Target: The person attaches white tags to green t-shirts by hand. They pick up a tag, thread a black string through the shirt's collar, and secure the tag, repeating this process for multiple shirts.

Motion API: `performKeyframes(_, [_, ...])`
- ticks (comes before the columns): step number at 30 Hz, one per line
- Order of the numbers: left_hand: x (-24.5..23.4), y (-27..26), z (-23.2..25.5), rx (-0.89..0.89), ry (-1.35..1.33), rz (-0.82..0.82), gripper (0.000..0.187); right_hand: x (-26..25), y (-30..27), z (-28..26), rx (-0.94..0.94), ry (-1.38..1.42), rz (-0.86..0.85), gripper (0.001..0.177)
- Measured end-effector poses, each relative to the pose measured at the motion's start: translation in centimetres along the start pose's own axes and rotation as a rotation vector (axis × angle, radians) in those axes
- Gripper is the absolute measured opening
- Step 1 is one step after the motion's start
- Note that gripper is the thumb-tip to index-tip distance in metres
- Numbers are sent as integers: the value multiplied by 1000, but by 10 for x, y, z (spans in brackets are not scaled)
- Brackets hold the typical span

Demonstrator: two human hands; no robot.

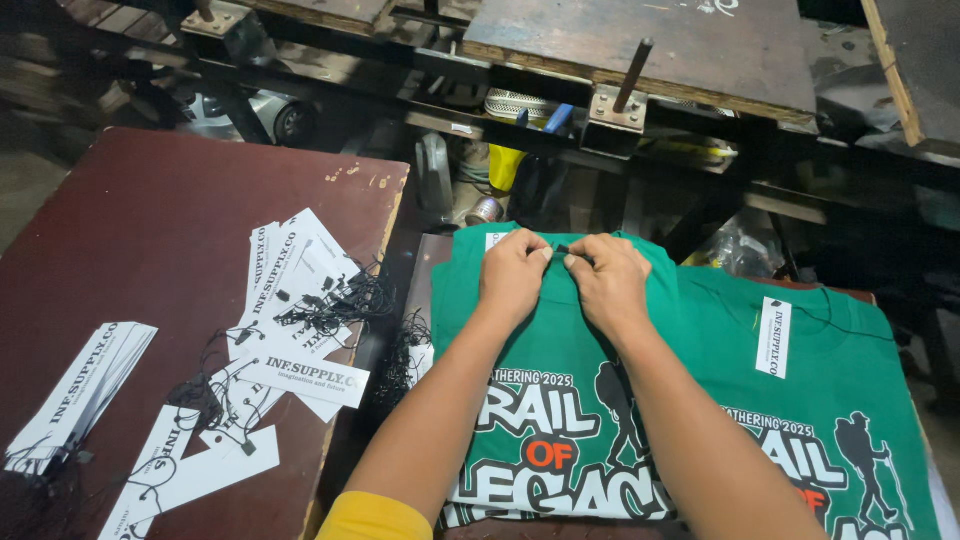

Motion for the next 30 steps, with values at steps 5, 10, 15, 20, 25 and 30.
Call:
performKeyframes(5, [-1,4,-1,24,0,-10,9,4,0,4,5,16,-19,5])
performKeyframes(10, [0,6,-4,26,8,-28,10,2,0,2,7,43,6,4])
performKeyframes(15, [-2,5,2,44,23,-43,10,0,-1,-1,-5,51,9,4])
performKeyframes(20, [2,14,0,142,87,-101,9,3,-1,1,-2,41,-3,5])
performKeyframes(25, [6,21,-6,78,91,-167,14,2,0,0,-7,43,-3,4])
performKeyframes(30, [8,19,-3,112,109,-210,12,4,-1,3,-11,54,11,4])
Point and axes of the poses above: each hand's wrist, its own y-axis towards the middle knuckle, its own x-axis out of the palm, z = x × y, the point moved 8 cm from there along y, towards the middle knuckle, and after that the axes turned 11 degrees about z, right-handed, at the moved point
